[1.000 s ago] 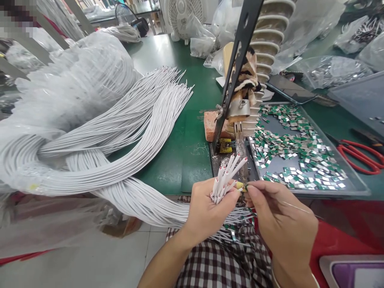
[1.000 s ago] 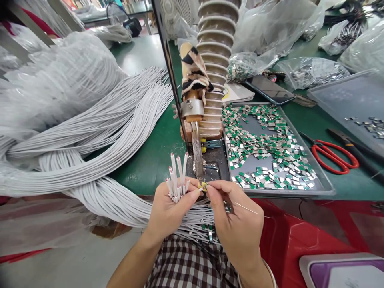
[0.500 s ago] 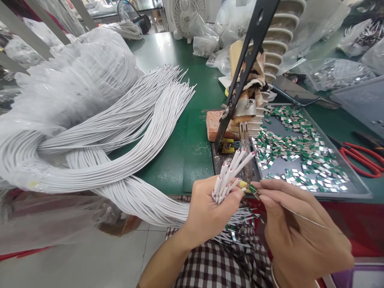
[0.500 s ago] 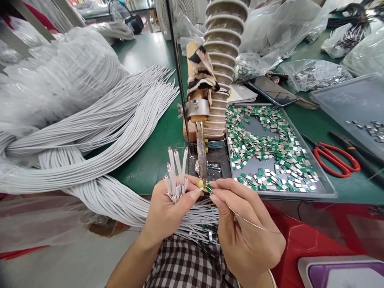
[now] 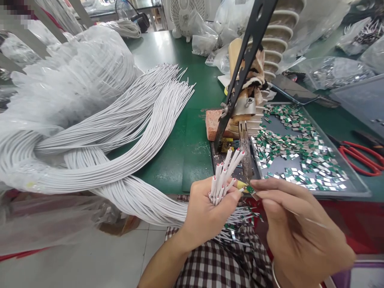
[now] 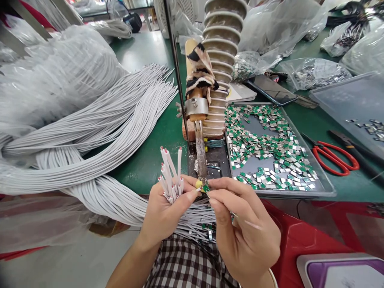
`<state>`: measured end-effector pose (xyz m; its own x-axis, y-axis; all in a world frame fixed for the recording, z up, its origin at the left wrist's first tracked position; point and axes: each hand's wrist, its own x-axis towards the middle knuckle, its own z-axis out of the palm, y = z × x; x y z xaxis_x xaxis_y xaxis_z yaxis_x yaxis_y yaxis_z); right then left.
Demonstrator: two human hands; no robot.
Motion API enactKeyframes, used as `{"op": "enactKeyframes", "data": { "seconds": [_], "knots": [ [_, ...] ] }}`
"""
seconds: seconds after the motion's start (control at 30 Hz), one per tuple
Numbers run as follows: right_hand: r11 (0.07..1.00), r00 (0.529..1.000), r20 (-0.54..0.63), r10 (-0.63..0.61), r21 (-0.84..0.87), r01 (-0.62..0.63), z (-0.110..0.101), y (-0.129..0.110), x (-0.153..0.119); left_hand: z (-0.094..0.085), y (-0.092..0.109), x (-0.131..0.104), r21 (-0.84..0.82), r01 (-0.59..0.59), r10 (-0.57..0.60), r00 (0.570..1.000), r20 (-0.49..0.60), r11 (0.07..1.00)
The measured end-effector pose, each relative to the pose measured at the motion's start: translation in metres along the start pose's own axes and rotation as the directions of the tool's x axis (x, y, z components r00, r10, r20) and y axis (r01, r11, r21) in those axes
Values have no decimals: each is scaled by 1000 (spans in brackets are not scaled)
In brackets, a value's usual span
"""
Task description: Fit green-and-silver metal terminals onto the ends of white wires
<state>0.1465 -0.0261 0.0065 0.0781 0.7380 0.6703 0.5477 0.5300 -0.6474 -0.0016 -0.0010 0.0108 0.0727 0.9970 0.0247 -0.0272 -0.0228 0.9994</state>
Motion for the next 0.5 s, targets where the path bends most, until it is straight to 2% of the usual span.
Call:
{"op": "enactKeyframes", "data": {
  "seconds": [0.1, 0.2, 0.33, 0.43, 0.5],
  "knots": [
    [993, 992, 55, 117, 21, -119, -2, 3, -1, -1, -3, 0, 23, -14, 14, 1000, 17, 1000],
    [973, 970, 119, 213, -115, -200, -3, 6, 1, -3, -5, 3, 72, -47, 38, 992, 118, 996],
    [976, 973, 151, 172, -160, -148, -2, 10, 3, -4, -6, 5, 65, 59, -74, 963, 261, 996],
    [984, 975, 158, 154, -117, -137, 0, 12, -1, -4, -5, 6, -11, 110, -104, 961, 256, 994],
    [981, 987, 76, 140, -149, -128, 2, 12, -5, -4, -2, 7, -50, 113, -99, 970, 220, 992]
  ]
}}
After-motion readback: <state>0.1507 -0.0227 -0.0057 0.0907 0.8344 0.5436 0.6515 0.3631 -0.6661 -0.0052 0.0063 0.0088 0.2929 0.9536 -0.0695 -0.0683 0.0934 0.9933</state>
